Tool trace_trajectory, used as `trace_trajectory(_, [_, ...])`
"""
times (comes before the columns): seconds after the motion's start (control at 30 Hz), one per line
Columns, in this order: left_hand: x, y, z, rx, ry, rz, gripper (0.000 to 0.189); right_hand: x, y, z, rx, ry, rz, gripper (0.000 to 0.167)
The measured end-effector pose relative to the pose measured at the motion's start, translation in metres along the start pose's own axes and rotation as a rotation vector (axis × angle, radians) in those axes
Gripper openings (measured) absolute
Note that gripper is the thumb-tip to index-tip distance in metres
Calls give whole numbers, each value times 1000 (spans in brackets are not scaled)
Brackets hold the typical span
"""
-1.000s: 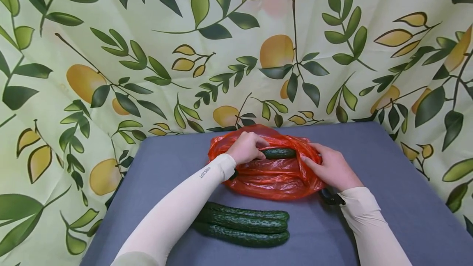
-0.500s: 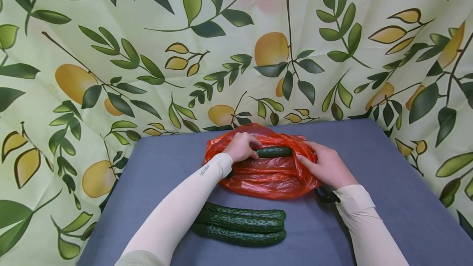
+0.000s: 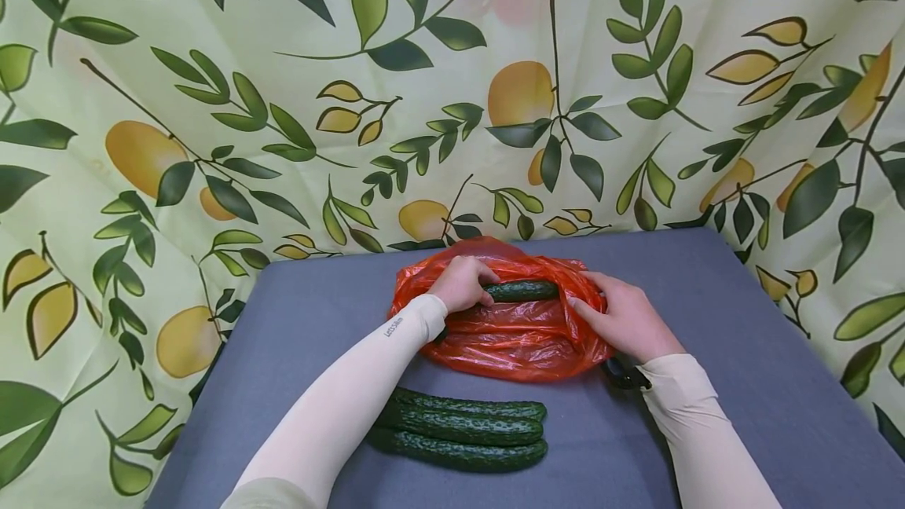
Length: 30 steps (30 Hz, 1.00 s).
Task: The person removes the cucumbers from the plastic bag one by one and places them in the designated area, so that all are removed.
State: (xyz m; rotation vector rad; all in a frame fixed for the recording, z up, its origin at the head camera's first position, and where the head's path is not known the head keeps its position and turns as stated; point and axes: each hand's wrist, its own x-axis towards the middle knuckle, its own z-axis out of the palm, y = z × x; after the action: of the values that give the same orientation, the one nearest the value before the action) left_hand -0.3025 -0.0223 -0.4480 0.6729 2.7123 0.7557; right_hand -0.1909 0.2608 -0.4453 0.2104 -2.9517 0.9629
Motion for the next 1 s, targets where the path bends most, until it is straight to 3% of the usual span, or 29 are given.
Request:
trace_trajectory(0.3, [-5, -5, -3, 43, 45, 55, 32, 0, -2, 1, 4, 1, -16, 70])
trace_trajectory(0.6, [-13, 2, -17, 49, 84, 66, 33, -1, -2, -2, 21, 14, -18, 67])
trace_trajectory(1.0, [-19, 4, -24, 145, 91, 109, 36, 0, 1, 0, 15, 46, -50, 65])
